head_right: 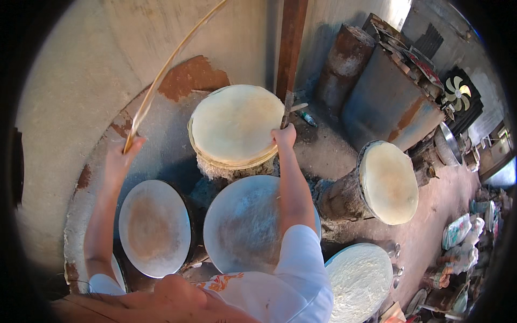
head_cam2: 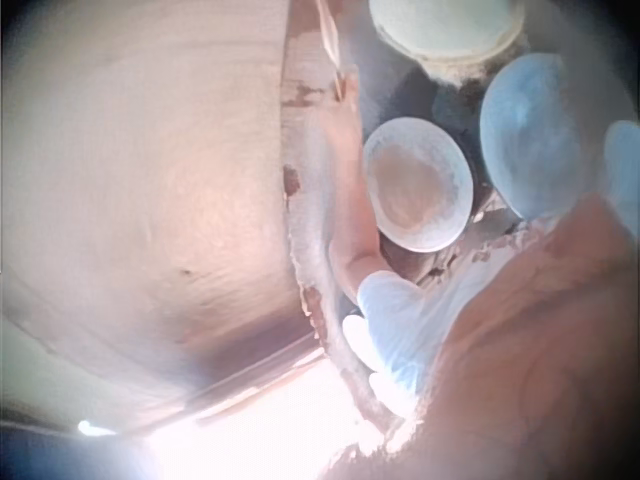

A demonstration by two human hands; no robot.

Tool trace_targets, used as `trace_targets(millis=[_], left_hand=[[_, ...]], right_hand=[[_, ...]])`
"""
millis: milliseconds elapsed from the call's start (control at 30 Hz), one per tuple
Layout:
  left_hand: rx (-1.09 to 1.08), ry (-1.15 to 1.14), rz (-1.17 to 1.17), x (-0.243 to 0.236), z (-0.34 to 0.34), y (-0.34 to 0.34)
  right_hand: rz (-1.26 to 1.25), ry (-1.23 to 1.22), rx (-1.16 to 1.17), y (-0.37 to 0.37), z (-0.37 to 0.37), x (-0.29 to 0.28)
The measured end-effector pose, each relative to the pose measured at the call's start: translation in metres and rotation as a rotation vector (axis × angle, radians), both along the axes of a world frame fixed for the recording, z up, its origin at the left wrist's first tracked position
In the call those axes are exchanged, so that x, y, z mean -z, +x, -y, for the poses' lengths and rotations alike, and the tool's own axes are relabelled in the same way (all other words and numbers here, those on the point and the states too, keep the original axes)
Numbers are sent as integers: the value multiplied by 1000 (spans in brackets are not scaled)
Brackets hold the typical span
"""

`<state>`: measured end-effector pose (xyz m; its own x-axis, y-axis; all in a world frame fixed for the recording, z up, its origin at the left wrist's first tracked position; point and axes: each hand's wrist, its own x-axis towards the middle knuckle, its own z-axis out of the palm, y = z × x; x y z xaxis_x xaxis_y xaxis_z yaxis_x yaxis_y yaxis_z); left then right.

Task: The person prepares and cooks flatbreads using a large ladle to pour batter onto circular griddles and a long wooden stick to flip and remove them. They move between several griddles, pouring batter, spreading it, and then lifting the cooked breads to place them on a stack.

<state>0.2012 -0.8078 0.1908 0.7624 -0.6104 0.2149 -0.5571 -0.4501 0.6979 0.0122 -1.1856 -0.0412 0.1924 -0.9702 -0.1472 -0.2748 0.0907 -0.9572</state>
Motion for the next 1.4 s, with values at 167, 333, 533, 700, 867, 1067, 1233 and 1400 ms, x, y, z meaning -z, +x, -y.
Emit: trace_targets(millis=[167,333,533,700,867,1067,1233,1400], left_hand=[[30,-85,-137,28,-34,-13],[0,-96,-284,27,-71,-48],[139,-88,-627,48,-152,-136],[389,-268,-881,91,-140,-266],[513,-181,-1120,114,-153,-385],[612,108,-1413,104,-162,-545],[723,211,-1215,151,-187,-591],[525,57,-1154,159,-267,-610]], right_hand=[[-113,61,-9,4,6,-12],[-232,-294,126,-47,36,23],[-413,-538,183,-347,-164,-27],[-552,-229,460,-580,-367,-9],[-1012,-214,880,-764,-453,44],[-1036,42,757,-889,-494,113],[-992,-624,497,-814,-476,44],[59,-407,-558,-592,-487,-24]])
